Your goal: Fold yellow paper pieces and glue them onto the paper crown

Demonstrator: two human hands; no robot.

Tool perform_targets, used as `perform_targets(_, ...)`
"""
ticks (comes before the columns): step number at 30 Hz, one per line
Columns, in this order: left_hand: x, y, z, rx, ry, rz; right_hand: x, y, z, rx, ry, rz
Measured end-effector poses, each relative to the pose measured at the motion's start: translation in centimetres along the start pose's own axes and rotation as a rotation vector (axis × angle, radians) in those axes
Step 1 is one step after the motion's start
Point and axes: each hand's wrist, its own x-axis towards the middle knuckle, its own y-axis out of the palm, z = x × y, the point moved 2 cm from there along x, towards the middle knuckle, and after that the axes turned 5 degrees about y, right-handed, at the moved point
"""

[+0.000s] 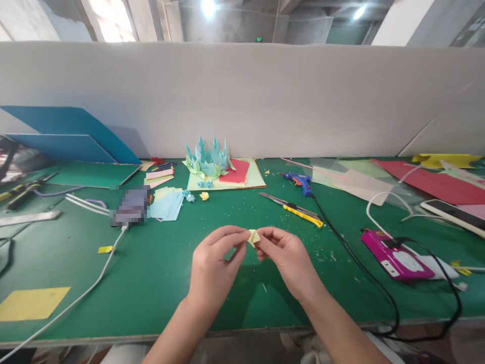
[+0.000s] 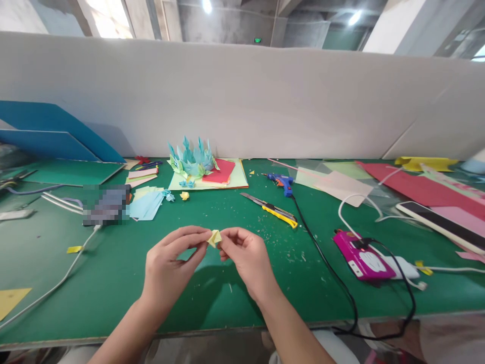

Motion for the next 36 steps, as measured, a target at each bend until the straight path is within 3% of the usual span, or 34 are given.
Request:
perform_targets(5, 0.5, 0.1, 0.5, -0.318, -0.413, 0.065, -0.4, 0.1, 0.2, -0.229, -0.262, -0.083)
perform_targets(12, 0.7, 0.0, 0.7, -0.588, -0.73, 0.114, -1.3, 0.3, 0.7, -0.567, -0.737, -0.177)
perform_targets(24, 0.6, 0.1, 0.9, -0.768, -0.83, 0.2, -2.1, -0.2, 1.5, -0.928, -1.304, -0.1)
perform_targets(32, 0.8, 0.0, 0.6, -0.708, -0.814, 0.267, -2.3, -0.4, 1.4, -1.063, -1.396, -0.016)
perform_targets(36, 0.6, 0.2, 0.7, -0.699, -0.843, 0.214, -2.0, -0.4, 1.2, -1.035, -1.34, -0.063)
